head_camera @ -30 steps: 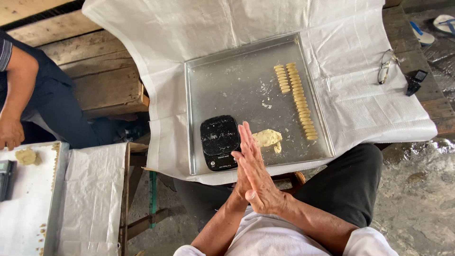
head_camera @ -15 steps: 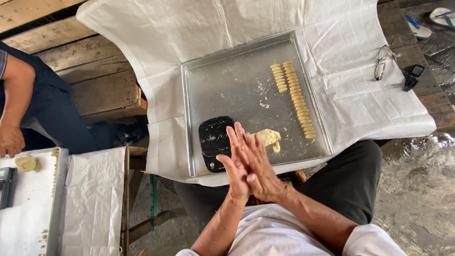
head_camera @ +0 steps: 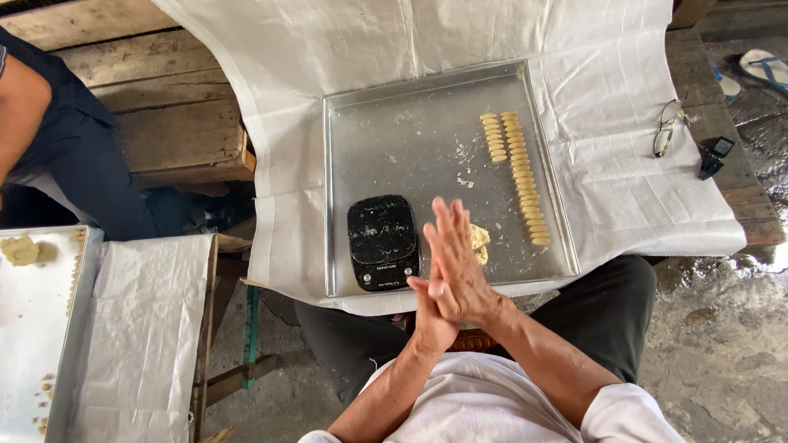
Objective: The person repeatedly pinches small portions of dough from a larger mass, rolls them between the palms into cylindrical shapes, and places them in rows on a metal tray. A digital scale sits on the tray, and a second person works at a nearby table.
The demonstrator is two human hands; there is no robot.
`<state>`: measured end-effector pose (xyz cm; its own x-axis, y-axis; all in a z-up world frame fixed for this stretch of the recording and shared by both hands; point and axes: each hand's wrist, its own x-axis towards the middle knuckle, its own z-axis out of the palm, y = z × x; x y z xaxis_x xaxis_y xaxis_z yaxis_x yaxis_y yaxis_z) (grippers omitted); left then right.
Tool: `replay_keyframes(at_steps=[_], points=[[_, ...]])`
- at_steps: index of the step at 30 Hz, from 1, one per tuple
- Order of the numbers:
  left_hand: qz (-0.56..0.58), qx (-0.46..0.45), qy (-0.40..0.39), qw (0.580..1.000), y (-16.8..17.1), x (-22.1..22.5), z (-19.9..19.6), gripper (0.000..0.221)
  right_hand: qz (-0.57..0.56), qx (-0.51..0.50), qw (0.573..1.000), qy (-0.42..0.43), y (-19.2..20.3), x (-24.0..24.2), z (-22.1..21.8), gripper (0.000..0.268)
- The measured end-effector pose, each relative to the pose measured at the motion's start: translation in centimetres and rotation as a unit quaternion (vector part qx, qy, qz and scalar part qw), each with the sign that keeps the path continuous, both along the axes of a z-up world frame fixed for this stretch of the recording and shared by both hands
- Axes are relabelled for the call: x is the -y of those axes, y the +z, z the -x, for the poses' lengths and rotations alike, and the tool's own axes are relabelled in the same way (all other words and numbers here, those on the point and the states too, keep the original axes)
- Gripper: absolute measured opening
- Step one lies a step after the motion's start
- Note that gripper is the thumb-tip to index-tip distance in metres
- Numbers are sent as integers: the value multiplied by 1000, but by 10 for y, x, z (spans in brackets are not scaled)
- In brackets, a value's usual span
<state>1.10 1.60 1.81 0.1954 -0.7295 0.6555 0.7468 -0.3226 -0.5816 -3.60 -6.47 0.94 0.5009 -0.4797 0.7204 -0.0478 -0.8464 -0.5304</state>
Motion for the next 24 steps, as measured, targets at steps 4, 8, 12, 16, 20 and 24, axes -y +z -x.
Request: replay_keyframes(at_steps=[4, 8, 12, 16, 20, 24], points=[[-339, 574, 324, 671, -32, 7, 4, 82, -19, -18, 1000, -12, -8, 6, -4, 79], [-317, 602, 338, 651, -24, 7, -14, 77, -37, -40, 998, 14, 2, -20, -4, 71], [-303, 619, 353, 632, -19, 7, -24, 74, -78, -79, 993, 42, -6, -42, 1, 73], [-276, 648, 370, 606, -15, 10, -22, 69, -145, -28, 986, 84, 21, -56, 1, 77], [-257, 672, 388, 576, -13, 7, -11, 64, -192, 66, 976, 77, 54, -50, -6, 84], [-248, 687, 407, 549, -7, 11, -9, 61, -166, 93, 981, 43, 16, -28, 2, 85]])
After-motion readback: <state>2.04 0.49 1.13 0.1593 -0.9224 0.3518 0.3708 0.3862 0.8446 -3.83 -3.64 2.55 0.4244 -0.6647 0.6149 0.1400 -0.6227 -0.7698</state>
